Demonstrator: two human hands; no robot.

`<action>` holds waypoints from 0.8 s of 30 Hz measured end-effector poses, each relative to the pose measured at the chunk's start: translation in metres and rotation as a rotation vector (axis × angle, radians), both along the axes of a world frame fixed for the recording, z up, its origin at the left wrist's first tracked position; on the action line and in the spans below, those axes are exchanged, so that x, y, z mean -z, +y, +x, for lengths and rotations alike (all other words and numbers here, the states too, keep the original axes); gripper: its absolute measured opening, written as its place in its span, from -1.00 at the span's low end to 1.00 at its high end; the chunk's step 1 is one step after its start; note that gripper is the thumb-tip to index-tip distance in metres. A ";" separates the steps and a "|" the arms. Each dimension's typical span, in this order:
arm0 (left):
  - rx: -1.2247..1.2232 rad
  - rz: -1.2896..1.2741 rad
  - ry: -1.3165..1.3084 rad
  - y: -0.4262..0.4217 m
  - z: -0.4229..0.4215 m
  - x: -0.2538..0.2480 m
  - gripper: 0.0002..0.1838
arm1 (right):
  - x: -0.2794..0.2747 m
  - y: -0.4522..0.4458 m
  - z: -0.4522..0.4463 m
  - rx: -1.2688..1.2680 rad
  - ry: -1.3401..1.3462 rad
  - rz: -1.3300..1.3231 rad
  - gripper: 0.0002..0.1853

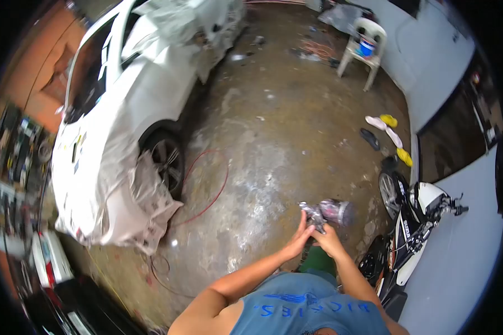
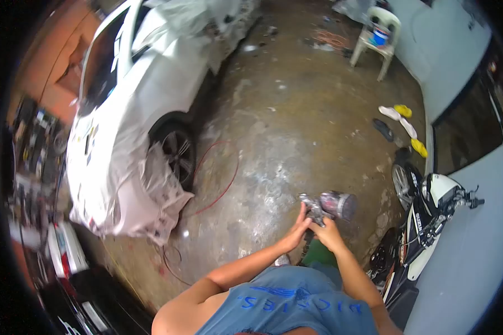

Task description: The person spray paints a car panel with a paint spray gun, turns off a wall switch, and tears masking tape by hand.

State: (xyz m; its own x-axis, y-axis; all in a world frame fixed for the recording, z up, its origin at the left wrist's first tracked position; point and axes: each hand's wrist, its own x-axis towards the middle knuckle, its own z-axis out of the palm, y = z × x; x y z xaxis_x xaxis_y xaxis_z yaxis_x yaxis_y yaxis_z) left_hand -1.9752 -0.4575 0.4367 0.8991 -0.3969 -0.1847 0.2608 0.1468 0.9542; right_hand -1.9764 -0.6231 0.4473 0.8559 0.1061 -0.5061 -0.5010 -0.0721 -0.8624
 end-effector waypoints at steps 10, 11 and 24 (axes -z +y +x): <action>-0.020 0.476 0.316 0.022 0.251 0.014 -0.20 | 0.028 -0.062 0.286 -0.184 -0.206 -0.258 -0.61; -0.098 0.533 0.311 0.039 0.261 0.029 -0.24 | 0.014 -0.073 0.319 -0.233 -0.186 -0.307 -0.60; 0.311 1.036 0.825 0.166 0.334 0.154 -0.24 | 0.120 -0.304 0.774 -0.375 -0.425 -1.171 -0.75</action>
